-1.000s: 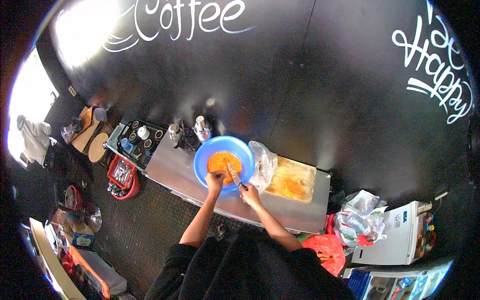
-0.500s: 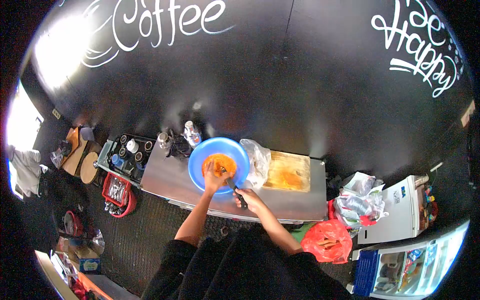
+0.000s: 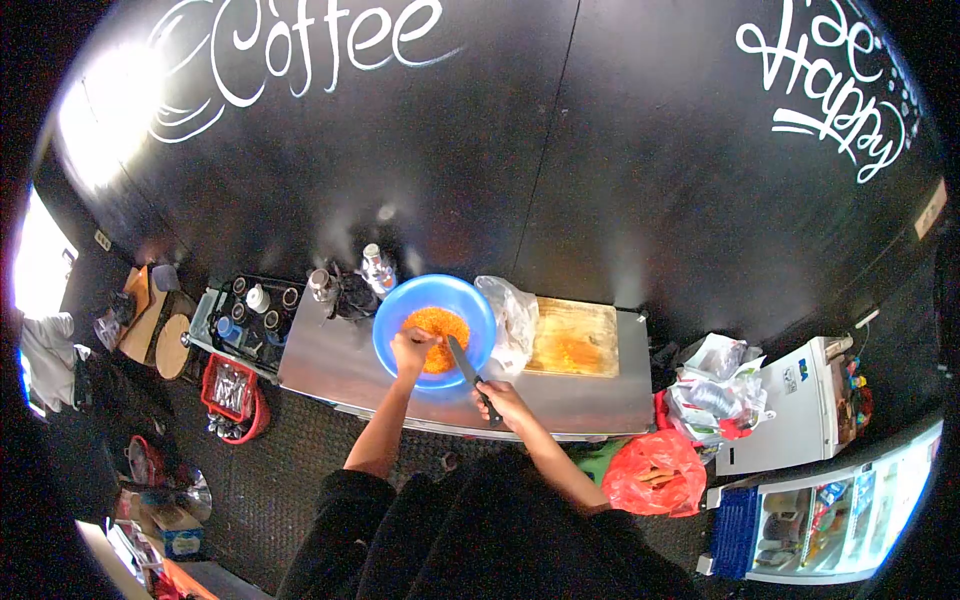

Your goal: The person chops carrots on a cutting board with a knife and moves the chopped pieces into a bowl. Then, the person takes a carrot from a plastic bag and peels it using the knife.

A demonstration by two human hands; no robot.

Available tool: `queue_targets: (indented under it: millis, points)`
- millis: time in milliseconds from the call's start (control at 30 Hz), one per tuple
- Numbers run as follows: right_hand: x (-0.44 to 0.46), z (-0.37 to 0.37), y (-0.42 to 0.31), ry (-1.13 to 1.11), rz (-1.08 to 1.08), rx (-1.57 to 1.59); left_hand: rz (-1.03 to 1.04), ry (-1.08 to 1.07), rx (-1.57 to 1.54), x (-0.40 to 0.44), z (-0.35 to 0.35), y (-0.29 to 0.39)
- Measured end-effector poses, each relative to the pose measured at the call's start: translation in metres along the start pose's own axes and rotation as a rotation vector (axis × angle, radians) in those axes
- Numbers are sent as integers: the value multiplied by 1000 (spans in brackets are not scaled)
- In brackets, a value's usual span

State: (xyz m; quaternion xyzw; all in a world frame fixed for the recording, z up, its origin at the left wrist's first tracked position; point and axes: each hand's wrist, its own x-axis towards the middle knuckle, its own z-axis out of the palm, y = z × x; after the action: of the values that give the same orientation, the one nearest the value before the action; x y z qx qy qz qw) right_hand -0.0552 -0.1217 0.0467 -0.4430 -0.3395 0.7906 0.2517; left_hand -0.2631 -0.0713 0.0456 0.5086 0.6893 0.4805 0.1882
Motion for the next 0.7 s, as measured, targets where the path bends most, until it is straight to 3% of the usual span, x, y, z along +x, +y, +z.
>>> queue_targets:
  millis: [133, 200, 333, 400, 467, 500, 567, 667, 700]
  points:
    - [5, 1, -1, 28, -40, -72, 31, -28, -27, 4, 15, -35]
    - [7, 1, -3, 29, -37, -95, 193, -15, 7, 6, 19, -46]
    - [12, -3, -2, 30, -55, -165, 104, -72, -94, 3, 15, -31]
    - [16, -8, 0, 49, -79, -201, -66, -116, -56, 4, 17, -22]
    - [17, -17, 1, 73, -102, -234, 54, -48, -20, 3, 30, -34]
    - [17, -21, 0, 161, -198, -348, 175, 25, 15, 4, 34, -32]
    - [15, -34, -3, 257, -293, -458, 183, -10, 24, 2, 47, -26]
    - [1, -70, -14, 523, -837, -726, 273, -38, 95, -1, 68, -1]
    - [-7, -82, -23, 562, -835, -717, 354, -28, 158, -3, 76, 10]
